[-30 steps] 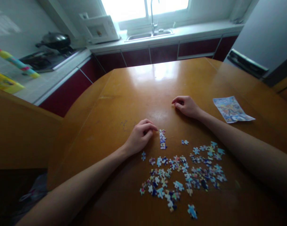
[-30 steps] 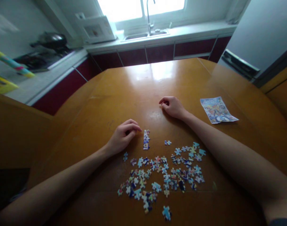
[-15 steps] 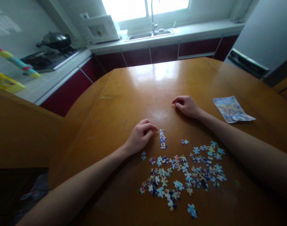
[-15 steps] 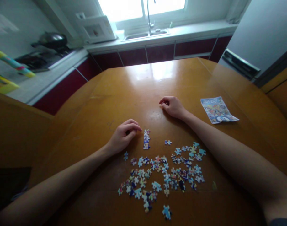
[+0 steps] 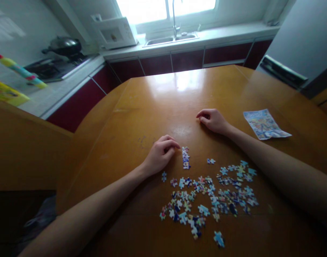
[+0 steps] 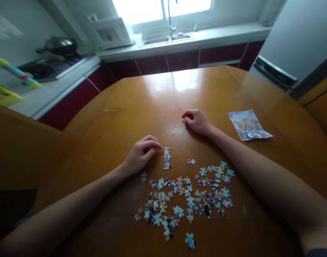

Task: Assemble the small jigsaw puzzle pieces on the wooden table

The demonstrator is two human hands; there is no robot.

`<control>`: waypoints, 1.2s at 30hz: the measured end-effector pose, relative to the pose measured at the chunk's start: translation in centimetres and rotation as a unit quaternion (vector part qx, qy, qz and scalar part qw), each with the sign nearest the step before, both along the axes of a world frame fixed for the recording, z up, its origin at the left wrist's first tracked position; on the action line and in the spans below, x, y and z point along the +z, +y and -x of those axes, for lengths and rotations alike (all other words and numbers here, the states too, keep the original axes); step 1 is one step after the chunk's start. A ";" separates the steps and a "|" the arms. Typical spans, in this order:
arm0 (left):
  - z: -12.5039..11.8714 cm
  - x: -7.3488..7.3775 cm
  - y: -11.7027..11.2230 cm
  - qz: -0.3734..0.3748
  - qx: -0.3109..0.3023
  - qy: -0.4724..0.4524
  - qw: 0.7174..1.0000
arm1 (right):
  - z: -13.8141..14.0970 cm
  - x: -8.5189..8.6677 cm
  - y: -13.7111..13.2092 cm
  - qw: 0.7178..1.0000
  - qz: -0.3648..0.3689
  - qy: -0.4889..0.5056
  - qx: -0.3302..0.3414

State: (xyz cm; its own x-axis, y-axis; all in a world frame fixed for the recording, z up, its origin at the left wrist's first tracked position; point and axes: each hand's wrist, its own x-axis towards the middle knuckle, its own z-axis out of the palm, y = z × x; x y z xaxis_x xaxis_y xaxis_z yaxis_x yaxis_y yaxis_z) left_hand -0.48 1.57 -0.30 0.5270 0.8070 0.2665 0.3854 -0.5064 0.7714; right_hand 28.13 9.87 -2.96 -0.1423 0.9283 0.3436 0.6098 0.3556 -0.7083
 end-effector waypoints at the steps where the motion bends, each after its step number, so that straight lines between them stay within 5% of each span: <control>1: 0.0 0.0 0.0 0.001 0.000 0.000 1.000 | 0.0 0.0 0.0 1.000 0.000 0.001 0.000; 36: 0.1 0.1 0.0 0.000 -0.007 0.012 1.000 | -0.1 0.1 0.0 1.000 0.001 -0.014 0.004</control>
State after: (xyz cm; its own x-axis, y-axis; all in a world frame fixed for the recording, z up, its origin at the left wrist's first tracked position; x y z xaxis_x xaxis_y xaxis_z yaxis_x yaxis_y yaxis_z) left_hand -0.53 1.54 -0.24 0.5442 0.7998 0.2533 0.3972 -0.5116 0.7619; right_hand 28.25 9.90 -2.83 -0.1587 0.9280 0.3372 0.6261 0.3587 -0.6923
